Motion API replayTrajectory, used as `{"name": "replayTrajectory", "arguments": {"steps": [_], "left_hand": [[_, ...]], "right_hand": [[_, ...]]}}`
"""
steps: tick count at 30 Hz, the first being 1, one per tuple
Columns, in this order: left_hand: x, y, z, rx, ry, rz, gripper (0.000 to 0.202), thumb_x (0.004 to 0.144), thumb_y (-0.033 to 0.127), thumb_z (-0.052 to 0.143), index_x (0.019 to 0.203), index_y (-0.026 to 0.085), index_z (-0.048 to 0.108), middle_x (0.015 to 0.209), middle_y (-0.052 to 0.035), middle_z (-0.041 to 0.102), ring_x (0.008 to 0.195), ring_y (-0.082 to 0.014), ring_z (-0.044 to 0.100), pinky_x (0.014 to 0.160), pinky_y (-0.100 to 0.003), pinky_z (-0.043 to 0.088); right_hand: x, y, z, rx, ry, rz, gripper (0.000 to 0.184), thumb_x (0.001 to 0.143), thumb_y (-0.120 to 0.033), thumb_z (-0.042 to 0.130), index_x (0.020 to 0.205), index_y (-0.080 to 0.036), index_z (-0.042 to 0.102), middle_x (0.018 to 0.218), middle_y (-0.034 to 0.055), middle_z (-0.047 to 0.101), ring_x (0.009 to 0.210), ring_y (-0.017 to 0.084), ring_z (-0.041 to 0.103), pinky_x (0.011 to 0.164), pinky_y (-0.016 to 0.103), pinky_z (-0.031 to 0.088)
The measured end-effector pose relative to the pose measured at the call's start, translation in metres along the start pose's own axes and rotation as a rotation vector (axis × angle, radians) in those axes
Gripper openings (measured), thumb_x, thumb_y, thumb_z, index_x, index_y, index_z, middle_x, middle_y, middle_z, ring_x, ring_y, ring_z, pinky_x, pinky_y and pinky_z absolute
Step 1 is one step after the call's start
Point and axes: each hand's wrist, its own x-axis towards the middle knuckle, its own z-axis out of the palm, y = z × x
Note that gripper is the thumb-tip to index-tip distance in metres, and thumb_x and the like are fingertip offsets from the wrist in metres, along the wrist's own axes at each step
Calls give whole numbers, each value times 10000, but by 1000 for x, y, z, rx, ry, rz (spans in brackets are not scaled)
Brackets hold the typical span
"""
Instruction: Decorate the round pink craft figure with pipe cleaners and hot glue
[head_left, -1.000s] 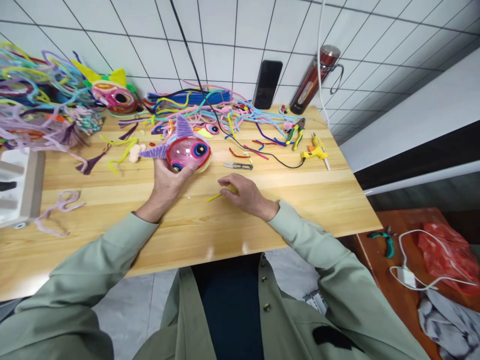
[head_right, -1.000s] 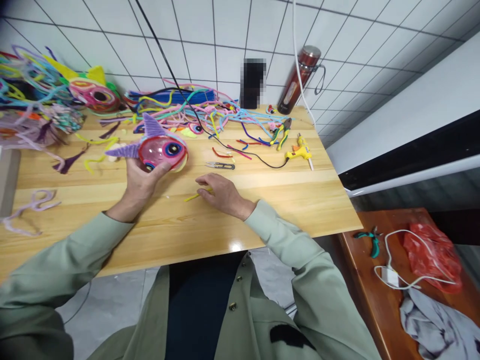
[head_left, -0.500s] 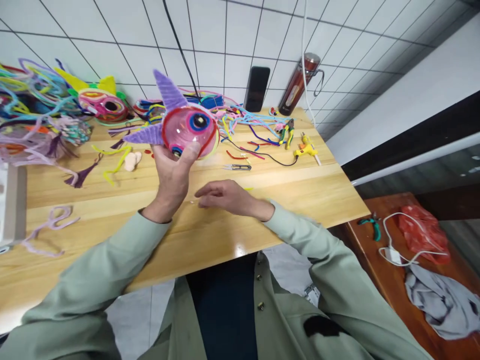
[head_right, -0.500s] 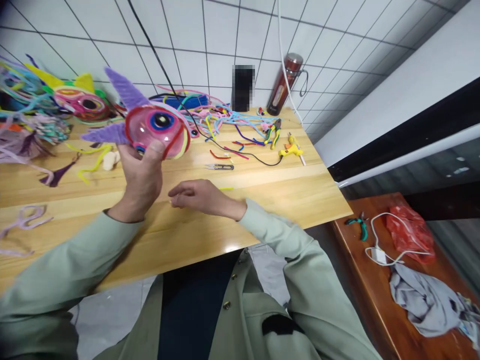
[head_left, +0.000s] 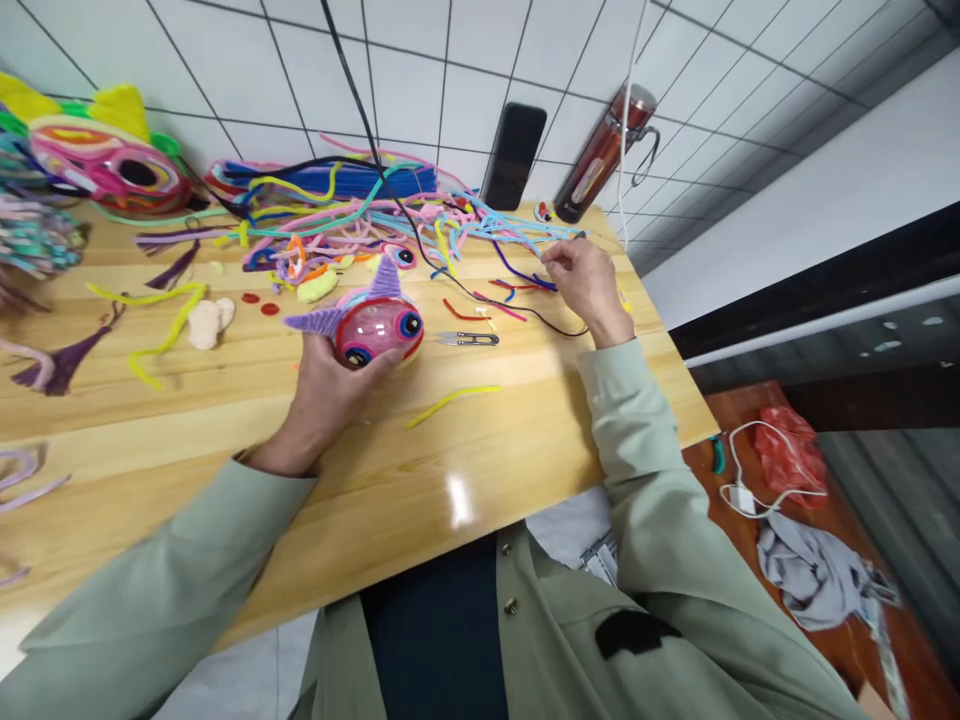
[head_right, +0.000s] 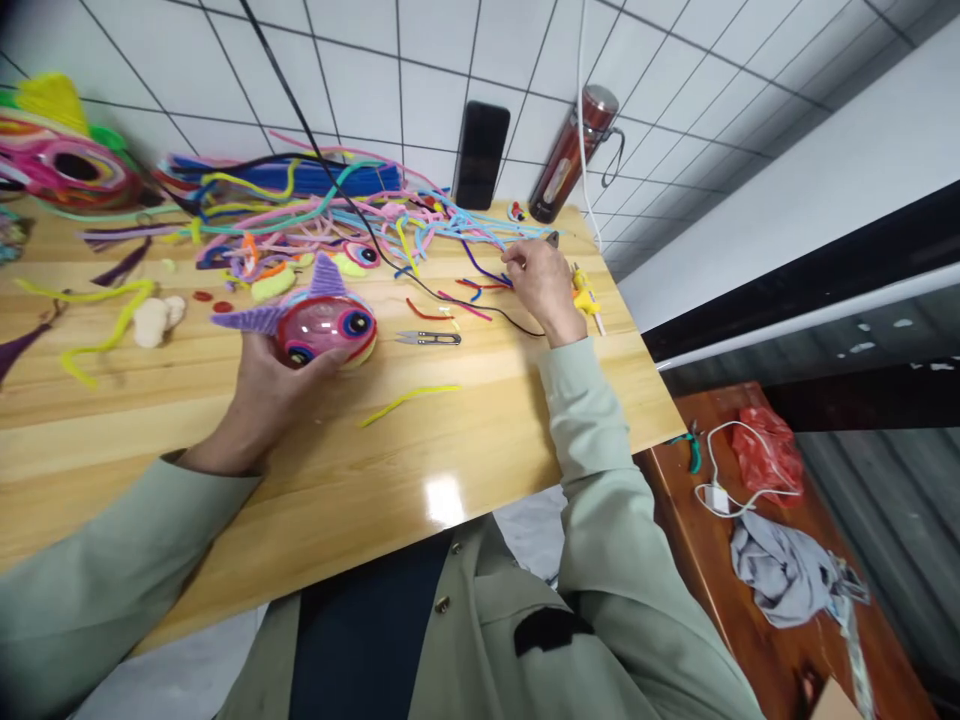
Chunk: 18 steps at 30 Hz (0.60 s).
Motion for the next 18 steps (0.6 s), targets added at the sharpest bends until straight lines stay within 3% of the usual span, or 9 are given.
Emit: {"name": "replayTrajectory", "arguments": {"steps": [4,12,15,18], "left_hand": [[-1,13,2,23,-19,-39,924,770,578,1050,1529,208,675,1728,-231,721,1624,-488,703,1424,-758,531],[-1,8,2,46,11,2,944,744,660,1080,1506,244,708,1688,-187,760,1578,-462,740,1353,-696,626],[-1,7,2,37,-3,4,956,752,668,1077,1527,250,704,1690,-185,760,1573,-466,743,1358,-708,618],[-1,8,1,41,-12,-4,958,768,664,1077,1544,250,697,1703,-189,749,1577,-466,735,1358,-710,613]], "right_hand": [[10,12,6,-73,-62,6,315,952,-87,684,1105,-205,932,1182,122,912,1133,327,797,1122,504,625],[1,2,40,-157,-198,-45,231,990,-139,783,1089,-261,952,1228,155,869,1184,372,755,1086,520,632],[5,0,41,-67,-163,-7,153,991,-147,798,1023,-233,921,1174,146,870,1147,347,757,1094,516,631],[12,-3,35,245,-114,89,42,996,-212,848,958,-220,866,1002,67,851,979,254,748,988,425,644]]}}
